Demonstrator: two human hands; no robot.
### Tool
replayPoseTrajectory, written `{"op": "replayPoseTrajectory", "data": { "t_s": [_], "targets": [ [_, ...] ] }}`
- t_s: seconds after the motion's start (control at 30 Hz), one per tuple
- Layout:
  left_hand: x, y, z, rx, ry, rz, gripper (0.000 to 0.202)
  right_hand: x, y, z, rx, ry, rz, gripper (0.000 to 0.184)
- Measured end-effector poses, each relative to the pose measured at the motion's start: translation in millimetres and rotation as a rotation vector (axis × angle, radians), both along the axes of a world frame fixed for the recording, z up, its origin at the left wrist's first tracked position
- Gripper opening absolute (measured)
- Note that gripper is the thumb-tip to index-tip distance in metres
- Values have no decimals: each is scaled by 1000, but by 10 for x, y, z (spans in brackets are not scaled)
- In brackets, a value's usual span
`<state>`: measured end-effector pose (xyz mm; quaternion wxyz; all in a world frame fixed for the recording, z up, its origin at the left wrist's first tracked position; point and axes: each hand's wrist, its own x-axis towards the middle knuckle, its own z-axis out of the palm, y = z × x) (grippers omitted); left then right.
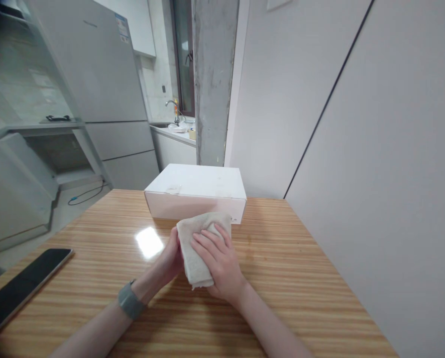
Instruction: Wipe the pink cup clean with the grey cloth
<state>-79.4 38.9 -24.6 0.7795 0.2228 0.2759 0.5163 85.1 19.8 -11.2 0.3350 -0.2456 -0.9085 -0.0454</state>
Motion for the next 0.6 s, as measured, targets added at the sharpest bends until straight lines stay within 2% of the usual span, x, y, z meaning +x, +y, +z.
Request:
{"op": "replayPoseTrajectory", "data": {
  "t_s": [0.07, 0.27, 0.4, 0.5, 0.6],
  "targets": [
    [-53, -6, 39, 0, 3, -21, 44, 1, -35, 6, 31, -39, -7, 61],
    [-211, 18, 206, -85, -97, -289, 56, 50, -83, 51, 105, -70, 28, 58],
    [-220, 55, 145, -152, -111, -397, 52, -1, -93, 67, 149, -88, 158, 55],
    [-209, 80, 56, -166, -69, -374, 40, -34, -91, 55, 147, -77, 181, 55],
    [-205, 101, -8, -175, -55, -365, 38, -36, -82, 46, 128, -71, 175, 54]
  ]
}}
